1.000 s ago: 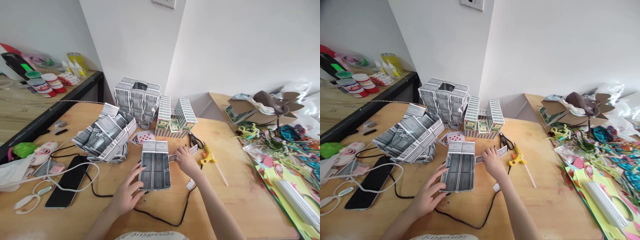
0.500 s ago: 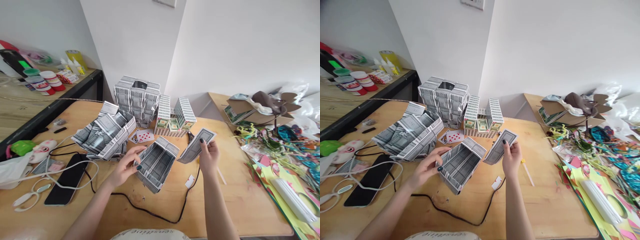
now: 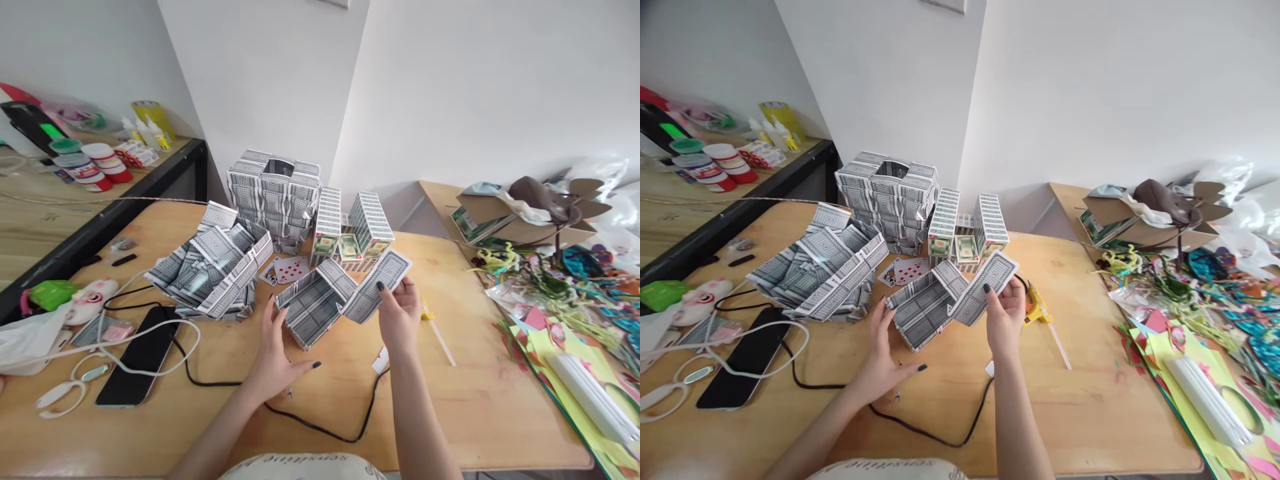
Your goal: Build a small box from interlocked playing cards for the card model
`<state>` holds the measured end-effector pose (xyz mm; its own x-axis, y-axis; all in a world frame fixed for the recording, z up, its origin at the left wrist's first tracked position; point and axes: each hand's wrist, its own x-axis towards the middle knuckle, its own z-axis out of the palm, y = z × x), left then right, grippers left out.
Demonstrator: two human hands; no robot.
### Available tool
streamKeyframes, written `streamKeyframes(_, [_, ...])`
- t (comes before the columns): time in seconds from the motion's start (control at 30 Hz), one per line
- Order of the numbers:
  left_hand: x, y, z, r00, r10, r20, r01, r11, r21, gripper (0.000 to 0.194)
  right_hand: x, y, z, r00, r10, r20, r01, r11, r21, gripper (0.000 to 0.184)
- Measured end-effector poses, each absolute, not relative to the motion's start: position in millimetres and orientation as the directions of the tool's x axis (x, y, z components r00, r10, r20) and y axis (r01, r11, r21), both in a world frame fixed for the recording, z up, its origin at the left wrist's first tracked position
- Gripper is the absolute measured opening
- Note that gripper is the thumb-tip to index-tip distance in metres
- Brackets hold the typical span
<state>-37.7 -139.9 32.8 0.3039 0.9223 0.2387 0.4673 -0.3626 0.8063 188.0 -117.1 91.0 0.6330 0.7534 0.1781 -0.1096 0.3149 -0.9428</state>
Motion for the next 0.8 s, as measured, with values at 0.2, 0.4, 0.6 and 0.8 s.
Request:
streamKeyframes(0.2, [-16.5, -137.1, 20.9, 0.171, 0.963, 0.207, 0.53, -0.267, 0.805, 0.092, 164.4, -117.2, 72.7, 0.628, 0.757, 0.178, -0.042, 0.262, -0.964, 0.029])
streamKeyframes(0.4, [-29.3, -117.1, 25.2, 0.317, 0.936, 0.154, 0.501, -0.303, 0.811, 0.096, 166.3, -117.0, 79.3, 0.579, 0.811, 0.085, -0.166, 0.219, -0.961, 0.03])
streamKeyframes(0.6, [-35.1, -112.4, 58.9, 0.456, 0.823, 0.338, 0.459, -0.543, 0.703, 0.06, 146.0, -108.4, 89.6, 0.474, 0.88, -0.024, -0.286, 0.128, -0.95, 0.033])
streamKeyframes(0.8, [-27.9, -108.8, 80.5, 0.324, 0.817, 0.477, 0.313, -0.569, 0.761, 0.013, 128.5, -103.8, 110.5, 0.156, 0.988, 0.005, -0.297, 0.052, -0.953, 0.038])
